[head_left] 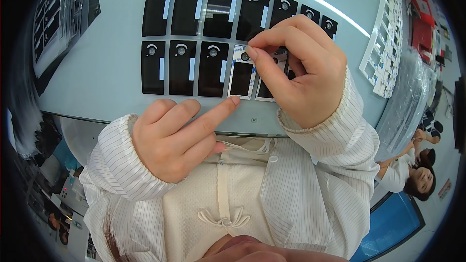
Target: Manually picking small components from a plastic frame and adhering them to base units on an assembly line.
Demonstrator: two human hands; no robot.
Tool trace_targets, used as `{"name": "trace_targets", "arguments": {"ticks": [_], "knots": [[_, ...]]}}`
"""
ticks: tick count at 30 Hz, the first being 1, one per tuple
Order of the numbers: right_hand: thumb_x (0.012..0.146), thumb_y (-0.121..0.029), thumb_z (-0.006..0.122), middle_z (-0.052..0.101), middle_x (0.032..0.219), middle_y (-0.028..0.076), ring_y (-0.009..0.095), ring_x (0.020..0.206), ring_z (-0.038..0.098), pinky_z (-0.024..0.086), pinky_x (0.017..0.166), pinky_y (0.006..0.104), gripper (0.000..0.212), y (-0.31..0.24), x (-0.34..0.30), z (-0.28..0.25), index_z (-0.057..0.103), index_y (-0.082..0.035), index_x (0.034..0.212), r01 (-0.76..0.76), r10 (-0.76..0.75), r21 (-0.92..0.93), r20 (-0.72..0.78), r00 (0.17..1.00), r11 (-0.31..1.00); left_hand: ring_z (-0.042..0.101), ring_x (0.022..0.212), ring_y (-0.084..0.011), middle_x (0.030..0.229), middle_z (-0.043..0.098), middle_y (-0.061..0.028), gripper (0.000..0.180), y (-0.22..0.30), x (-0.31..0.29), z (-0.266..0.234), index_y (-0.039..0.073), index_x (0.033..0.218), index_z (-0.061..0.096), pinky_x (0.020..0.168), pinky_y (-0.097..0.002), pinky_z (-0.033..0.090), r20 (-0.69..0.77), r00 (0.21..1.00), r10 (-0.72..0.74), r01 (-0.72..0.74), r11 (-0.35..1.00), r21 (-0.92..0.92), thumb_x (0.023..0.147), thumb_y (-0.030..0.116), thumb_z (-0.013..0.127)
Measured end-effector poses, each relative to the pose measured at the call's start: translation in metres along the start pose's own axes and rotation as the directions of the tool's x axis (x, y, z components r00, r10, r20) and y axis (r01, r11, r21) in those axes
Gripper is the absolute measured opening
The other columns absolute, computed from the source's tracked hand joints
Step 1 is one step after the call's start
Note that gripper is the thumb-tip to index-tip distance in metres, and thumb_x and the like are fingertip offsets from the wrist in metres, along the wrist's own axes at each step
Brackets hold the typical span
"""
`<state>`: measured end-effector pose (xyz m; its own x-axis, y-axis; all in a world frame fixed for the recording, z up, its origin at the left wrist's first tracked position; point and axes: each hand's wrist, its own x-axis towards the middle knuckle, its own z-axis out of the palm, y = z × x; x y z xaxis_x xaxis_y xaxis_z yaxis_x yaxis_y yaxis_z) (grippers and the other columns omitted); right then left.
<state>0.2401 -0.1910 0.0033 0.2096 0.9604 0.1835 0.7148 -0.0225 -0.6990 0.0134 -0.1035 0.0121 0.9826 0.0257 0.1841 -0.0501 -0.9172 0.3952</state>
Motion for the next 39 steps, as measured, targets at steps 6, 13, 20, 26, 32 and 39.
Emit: {"name": "trace_targets", "arguments": {"ticks": [6,13,20,26,32,39], "knots": [[0.079,0.002,0.075,0.063,0.084,0.002,0.004,0.052,0.039,0.030,0.047,0.0208,0.018,0.000,0.000,0.002,0.072,-0.003,0.096,0.038,-0.043,-0.073,-0.067,0.997,0.997,0.058,0.082,-0.0213,0.126,0.069,-0.0146,0.030,0.000,0.000,-0.001,0.005,0.069,0.055,0.068,-0.0296,0.041,-0.004,1.000,-0.003,0.003,1.000,0.000,0.088,0.026,0.066],[0.079,0.002,0.076,0.064,0.088,0.003,0.003,0.054,0.043,0.032,0.048,0.0203,0.023,-0.010,-0.003,-0.025,0.071,-0.002,0.101,-0.015,0.015,-0.006,0.007,1.000,1.000,0.060,0.083,-0.0231,0.124,0.068,-0.0170,0.030,0.003,-0.003,-0.005,0.005,0.069,0.054,0.068,-0.0315,0.042,-0.016,1.000,-0.025,0.023,0.993,-0.120,0.082,0.027,0.070],[0.085,-0.005,0.078,0.066,0.086,0.004,0.006,0.055,0.055,0.040,0.049,0.0230,0.017,-0.051,-0.031,-0.040,0.071,-0.001,0.100,-0.423,0.064,0.401,0.660,0.749,0.812,0.059,0.081,-0.0245,0.097,0.067,-0.0087,0.028,0.002,-0.009,-0.018,0.007,0.075,0.062,0.068,-0.0353,0.043,-0.074,0.992,-0.102,0.077,0.956,-0.284,0.070,0.026,0.081],[0.087,-0.008,0.074,0.066,0.082,0.007,0.011,0.059,0.059,0.047,0.054,0.0252,0.013,-0.040,-0.048,-0.033,0.071,-0.001,0.098,-0.521,0.099,0.506,0.645,0.757,0.688,0.057,0.070,-0.0217,0.084,0.066,-0.0037,0.026,-0.001,-0.013,-0.031,0.007,0.081,0.068,0.066,-0.0344,0.041,0.058,0.983,-0.174,0.182,0.892,-0.413,0.071,0.025,0.084],[0.093,-0.006,0.068,0.067,0.085,0.004,0.008,0.065,0.058,0.046,0.057,0.0244,0.011,-0.042,-0.045,-0.038,0.072,-0.001,0.103,-0.695,0.091,0.612,0.722,0.686,0.377,0.057,0.064,-0.0191,0.076,0.068,-0.0022,0.018,-0.005,-0.026,-0.025,0.007,0.086,0.073,0.062,-0.0318,0.042,0.026,0.945,-0.326,0.275,0.750,-0.601,0.073,0.012,0.084],[0.095,0.000,0.063,0.066,0.096,0.007,0.007,0.067,0.057,0.045,0.059,0.0227,0.013,-0.044,-0.056,-0.002,0.071,0.002,0.105,-0.687,0.002,0.622,0.741,0.672,0.377,0.057,0.063,-0.0172,0.074,0.068,-0.0018,0.018,-0.001,-0.012,-0.029,0.007,0.084,0.074,0.057,-0.0291,0.042,-0.100,0.975,-0.200,0.099,0.786,-0.610,0.069,0.006,0.084]]}}
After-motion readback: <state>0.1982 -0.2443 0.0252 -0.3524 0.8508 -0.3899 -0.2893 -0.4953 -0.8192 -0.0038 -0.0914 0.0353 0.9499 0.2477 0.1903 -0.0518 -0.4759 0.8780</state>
